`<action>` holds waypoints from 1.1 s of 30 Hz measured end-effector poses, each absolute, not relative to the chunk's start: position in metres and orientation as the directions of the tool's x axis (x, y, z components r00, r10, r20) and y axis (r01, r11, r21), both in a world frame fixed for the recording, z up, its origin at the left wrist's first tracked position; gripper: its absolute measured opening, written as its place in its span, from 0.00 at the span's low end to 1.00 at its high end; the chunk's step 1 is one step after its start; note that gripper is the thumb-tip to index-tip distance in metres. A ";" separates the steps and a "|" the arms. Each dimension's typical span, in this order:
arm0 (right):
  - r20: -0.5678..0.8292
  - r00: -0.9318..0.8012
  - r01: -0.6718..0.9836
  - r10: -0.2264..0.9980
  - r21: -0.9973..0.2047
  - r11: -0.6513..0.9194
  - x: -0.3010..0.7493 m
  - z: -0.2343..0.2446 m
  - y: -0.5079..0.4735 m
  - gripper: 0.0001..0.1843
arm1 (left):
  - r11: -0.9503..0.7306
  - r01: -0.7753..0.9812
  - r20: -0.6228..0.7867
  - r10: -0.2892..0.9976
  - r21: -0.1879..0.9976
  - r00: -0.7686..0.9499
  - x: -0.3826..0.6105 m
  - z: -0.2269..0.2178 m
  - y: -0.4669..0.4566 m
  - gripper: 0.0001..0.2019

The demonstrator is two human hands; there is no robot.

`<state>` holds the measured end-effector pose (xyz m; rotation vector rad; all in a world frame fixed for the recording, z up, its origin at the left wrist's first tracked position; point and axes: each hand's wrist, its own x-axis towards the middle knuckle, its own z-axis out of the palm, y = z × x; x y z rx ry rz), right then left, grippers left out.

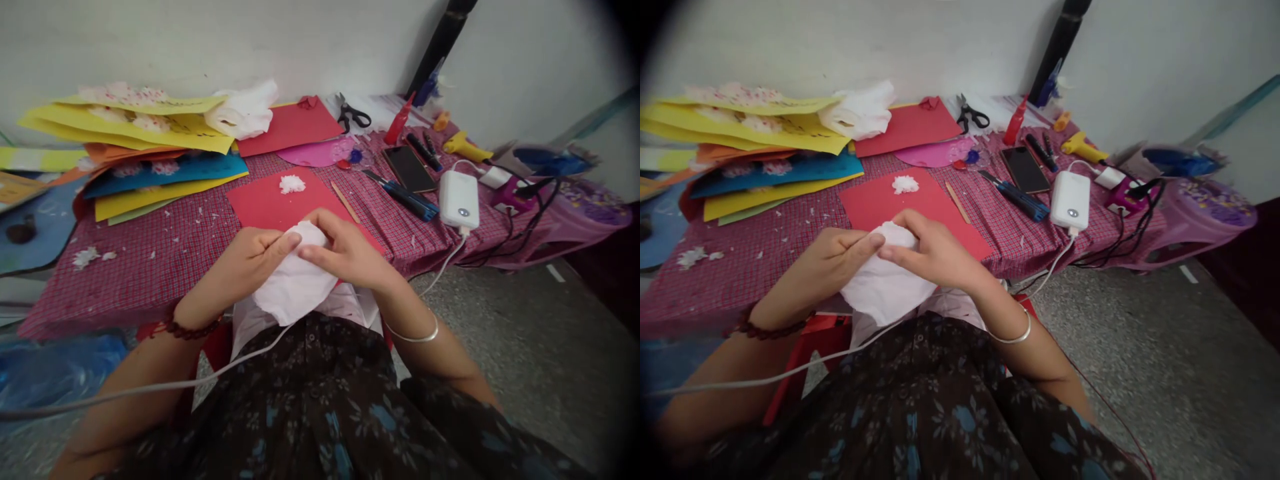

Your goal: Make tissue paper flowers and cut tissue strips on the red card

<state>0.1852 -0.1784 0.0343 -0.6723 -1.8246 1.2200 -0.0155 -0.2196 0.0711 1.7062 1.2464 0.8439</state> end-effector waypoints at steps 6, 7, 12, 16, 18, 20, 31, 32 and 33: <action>0.351 -0.238 0.027 0.906 -0.930 0.367 0.186 0.035 -0.185 0.29 | -0.162 0.404 0.022 0.944 0.900 0.329 -0.047 0.067 -0.230 0.23; 0.362 -0.189 0.038 0.913 -0.926 0.375 0.187 0.033 -0.187 0.29 | -0.171 0.409 0.069 0.965 0.896 0.253 -0.055 0.065 -0.233 0.23; 0.425 -0.016 0.066 0.905 -0.903 0.425 0.184 0.025 -0.191 0.26 | -0.313 -0.102 0.246 0.876 0.944 -0.415 -0.062 0.041 -0.235 0.17; 0.434 0.029 0.023 0.901 -0.901 0.433 0.179 0.021 -0.192 0.22 | -0.146 -0.382 0.046 0.965 0.913 -0.259 -0.030 0.021 -0.227 0.33; 0.419 0.042 0.026 0.907 -0.908 0.418 0.179 0.018 -0.193 0.22 | -0.076 -0.399 0.000 0.982 0.914 -0.187 -0.012 0.013 -0.224 0.39; 0.398 0.063 0.028 0.915 -0.918 0.397 0.181 0.017 -0.195 0.22 | -0.013 -0.431 -0.045 0.991 0.902 -0.125 0.003 0.008 -0.221 0.40; 0.413 0.266 -0.090 0.871 -0.889 0.449 0.218 0.014 -0.194 0.15 | -0.111 -0.199 0.086 0.988 0.974 -0.131 0.014 0.029 -0.229 0.10; 0.420 0.234 -0.108 0.877 -0.885 0.453 0.224 0.015 -0.193 0.13 | -0.149 -0.069 0.142 0.985 0.986 -0.099 0.009 0.034 -0.232 0.10; 0.427 0.176 -0.114 0.887 -0.886 0.449 0.227 0.017 -0.192 0.13 | -0.183 0.069 0.186 0.981 0.981 -0.046 0.006 0.039 -0.234 0.10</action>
